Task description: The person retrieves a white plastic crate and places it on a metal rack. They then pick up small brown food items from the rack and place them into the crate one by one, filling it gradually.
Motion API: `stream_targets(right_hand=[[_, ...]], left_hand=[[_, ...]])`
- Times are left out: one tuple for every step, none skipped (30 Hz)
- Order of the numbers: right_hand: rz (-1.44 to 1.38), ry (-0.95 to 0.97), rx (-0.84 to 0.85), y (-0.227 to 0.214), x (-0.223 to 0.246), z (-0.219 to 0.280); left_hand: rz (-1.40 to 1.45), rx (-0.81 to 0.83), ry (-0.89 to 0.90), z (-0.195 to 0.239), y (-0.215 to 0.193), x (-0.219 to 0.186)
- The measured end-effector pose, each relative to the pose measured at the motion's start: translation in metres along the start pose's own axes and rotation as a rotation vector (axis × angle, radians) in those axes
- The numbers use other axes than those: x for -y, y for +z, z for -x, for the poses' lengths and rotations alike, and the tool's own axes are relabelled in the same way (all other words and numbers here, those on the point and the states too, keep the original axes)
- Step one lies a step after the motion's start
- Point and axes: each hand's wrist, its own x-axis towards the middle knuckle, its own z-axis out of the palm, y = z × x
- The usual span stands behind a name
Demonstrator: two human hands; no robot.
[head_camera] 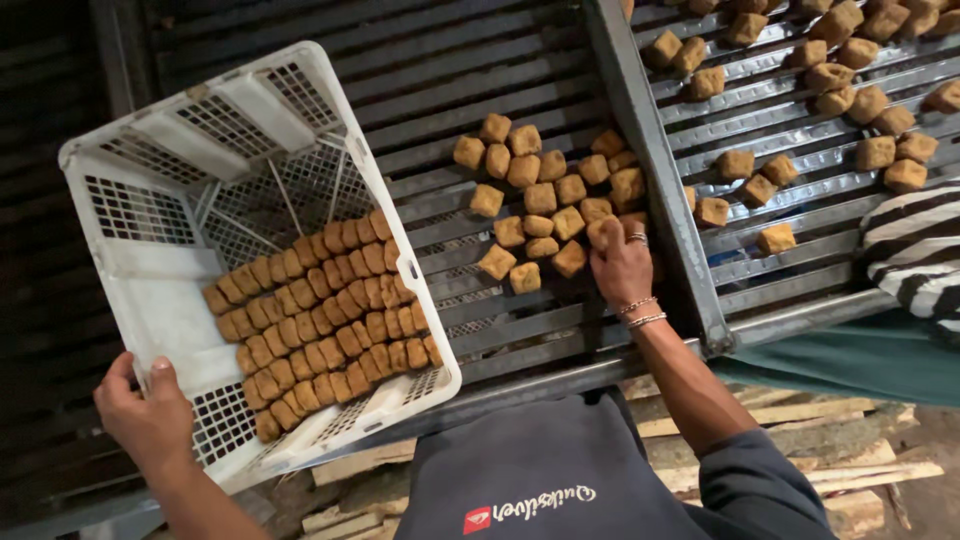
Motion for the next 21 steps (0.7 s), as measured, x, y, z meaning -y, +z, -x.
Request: stream_targets(right_hand=[[-0.046, -0.025, -0.046, -0.001, 0.001, 0.005], [-0.094, -0.055, -0.095, -0.001, 0.004, 0.007], [-0.143, -0.085, -0.143, -0.001, 0.008, 0.008], [-0.181, -0.12, -0.124, 0.0, 0.013, 0.009], [-0.22, -0.154, -0.104, 0.001, 0.019, 0.01], [-0.257, -0.179, -0.08, 0.002, 0.022, 0.016], [-0.25, -0.159, 0.002, 0.001, 0.024, 0.021], [-0.244, -0.144, 0.075, 0.001, 0.026, 0.022], [-0.237, -0.129, 0.149, 0.0, 0.025, 0.022], [-0.243, -0.145, 0.091, 0.001, 0.026, 0.02], [-0.25, -0.161, 0.033, 0.002, 0.025, 0.016], [-0.256, -0.182, -0.026, 0.002, 0.023, 0.009], [-0.286, -0.189, -0.095, 0.005, 0.022, 0.001], [-0.314, -0.186, -0.159, 0.006, 0.021, -0.004], [-0.341, -0.183, -0.223, 0.01, 0.022, -0.01], [-0.304, -0.151, -0.155, 0.013, 0.022, -0.013], [-0.267, -0.119, -0.087, 0.017, 0.023, -0.016], [-0.235, -0.093, -0.025, 0.024, 0.026, -0.023], [-0.146, -0.204, -0.051, 0.028, 0.028, -0.029], [-0.06, -0.319, -0.081, 0.029, 0.029, -0.032], [0.028, -0.434, -0.112, 0.029, 0.029, -0.033]], left_hand=[[0.013, 0.006, -0.021, 0.003, -0.001, -0.001], [0.027, 0.007, -0.045, 0.002, -0.001, -0.002], [0.042, 0.007, -0.068, 0.001, 0.0, -0.003], [0.07, 0.001, -0.064, 0.001, 0.0, -0.004], [0.098, -0.005, -0.06, 0.001, 0.001, -0.005], [0.123, -0.002, -0.053, 0.002, 0.001, -0.004], [0.099, -0.004, -0.038, 0.004, 0.001, -0.002], [0.08, -0.013, -0.021, 0.003, 0.002, -0.001], [0.062, -0.023, -0.003, 0.003, 0.004, 0.0], [0.038, -0.021, 0.012, 0.003, 0.004, 0.002], [0.014, -0.018, 0.028, 0.003, 0.004, 0.005], [-0.007, -0.021, 0.041, 0.003, 0.005, 0.007], [-0.004, -0.038, 0.056, 0.002, 0.006, 0.008], [-0.004, -0.045, 0.074, 0.002, 0.006, 0.009], [-0.004, -0.052, 0.091, 0.003, 0.006, 0.01], [0.011, -0.042, 0.079, 0.003, 0.006, 0.009], [0.026, -0.032, 0.067, 0.004, 0.006, 0.008], [0.041, -0.032, 0.056, 0.002, 0.005, 0.006], [0.025, -0.025, 0.059, 0.001, 0.004, 0.003], [0.009, -0.026, 0.06, 0.003, 0.002, 0.0], [-0.008, -0.026, 0.06, 0.004, 0.001, -0.004]])
